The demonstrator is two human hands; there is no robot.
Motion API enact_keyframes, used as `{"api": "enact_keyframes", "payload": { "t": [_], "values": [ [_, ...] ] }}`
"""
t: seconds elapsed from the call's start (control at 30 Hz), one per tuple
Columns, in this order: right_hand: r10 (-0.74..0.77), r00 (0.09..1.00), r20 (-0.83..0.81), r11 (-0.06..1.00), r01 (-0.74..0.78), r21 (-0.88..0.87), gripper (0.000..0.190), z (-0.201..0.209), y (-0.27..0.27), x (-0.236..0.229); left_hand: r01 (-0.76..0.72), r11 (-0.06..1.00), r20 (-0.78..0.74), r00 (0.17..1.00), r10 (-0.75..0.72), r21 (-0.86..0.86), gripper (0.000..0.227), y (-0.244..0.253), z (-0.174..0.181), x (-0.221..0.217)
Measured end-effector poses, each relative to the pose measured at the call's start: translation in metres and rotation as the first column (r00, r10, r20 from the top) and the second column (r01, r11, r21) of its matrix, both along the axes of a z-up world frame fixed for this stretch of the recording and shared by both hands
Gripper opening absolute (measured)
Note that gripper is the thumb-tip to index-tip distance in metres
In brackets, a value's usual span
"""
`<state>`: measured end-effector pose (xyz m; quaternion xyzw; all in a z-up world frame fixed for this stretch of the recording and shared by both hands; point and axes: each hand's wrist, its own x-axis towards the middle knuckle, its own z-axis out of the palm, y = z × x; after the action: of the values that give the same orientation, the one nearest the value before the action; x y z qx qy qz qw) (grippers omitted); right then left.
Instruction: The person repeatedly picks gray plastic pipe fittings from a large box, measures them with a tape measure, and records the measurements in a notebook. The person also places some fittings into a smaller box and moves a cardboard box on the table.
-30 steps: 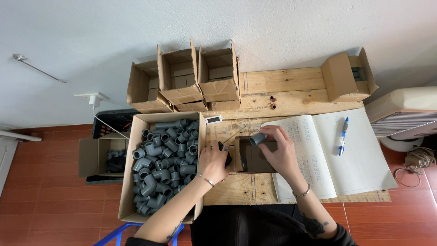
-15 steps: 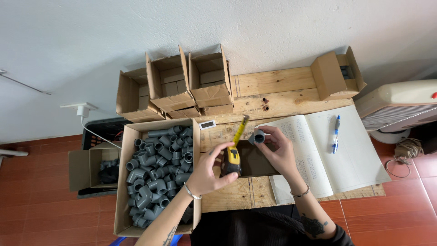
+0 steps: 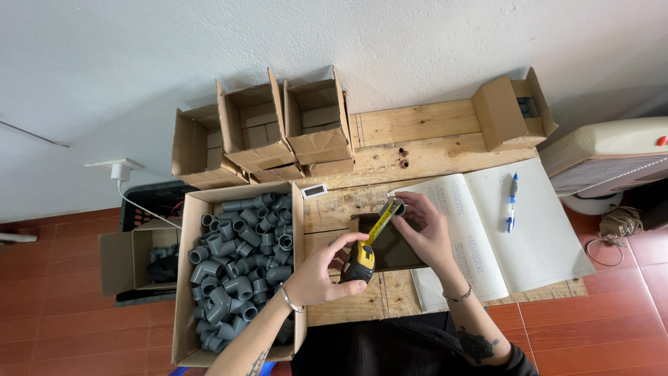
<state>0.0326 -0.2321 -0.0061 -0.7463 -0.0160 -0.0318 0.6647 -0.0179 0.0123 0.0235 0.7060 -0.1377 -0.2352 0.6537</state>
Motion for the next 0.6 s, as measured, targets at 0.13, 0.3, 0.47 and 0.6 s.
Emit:
{"api": "enact_keyframes", "payload": {
  "t": [0.13, 0.3, 0.47, 0.6],
  "values": [
    [-0.005, 1.0, 0.01, 1.0, 0.005, -0.003, 0.044, -0.0004, 0.0008, -0.0007, 0.004, 1.0, -0.002, 1.0, -0.004, 0.008, 0.08, 0.001, 0.0002, 0.0007],
    [-0.012, 1.0, 0.006, 1.0, 0.012, -0.018, 0.043, 0.0013, 0.0001, -0.0007, 0.021, 1.0, -0.012, 1.0, -0.021, 0.015, 0.081, 0.0014, 0.0035, 0.0017],
    [-0.019, 1.0, -0.006, 1.0, 0.019, -0.008, 0.044, 0.0005, 0.0001, -0.0012, 0.02, 1.0, -0.025, 0.999, -0.02, 0.012, 0.082, 0.0012, 0.0015, 0.0012],
    [-0.018, 1.0, -0.011, 1.0, 0.018, -0.004, 0.044, -0.0003, 0.0001, -0.0013, 0.02, 1.0, -0.03, 0.999, -0.019, 0.015, 0.082, 0.0024, 0.0004, 0.001]
  ]
}}
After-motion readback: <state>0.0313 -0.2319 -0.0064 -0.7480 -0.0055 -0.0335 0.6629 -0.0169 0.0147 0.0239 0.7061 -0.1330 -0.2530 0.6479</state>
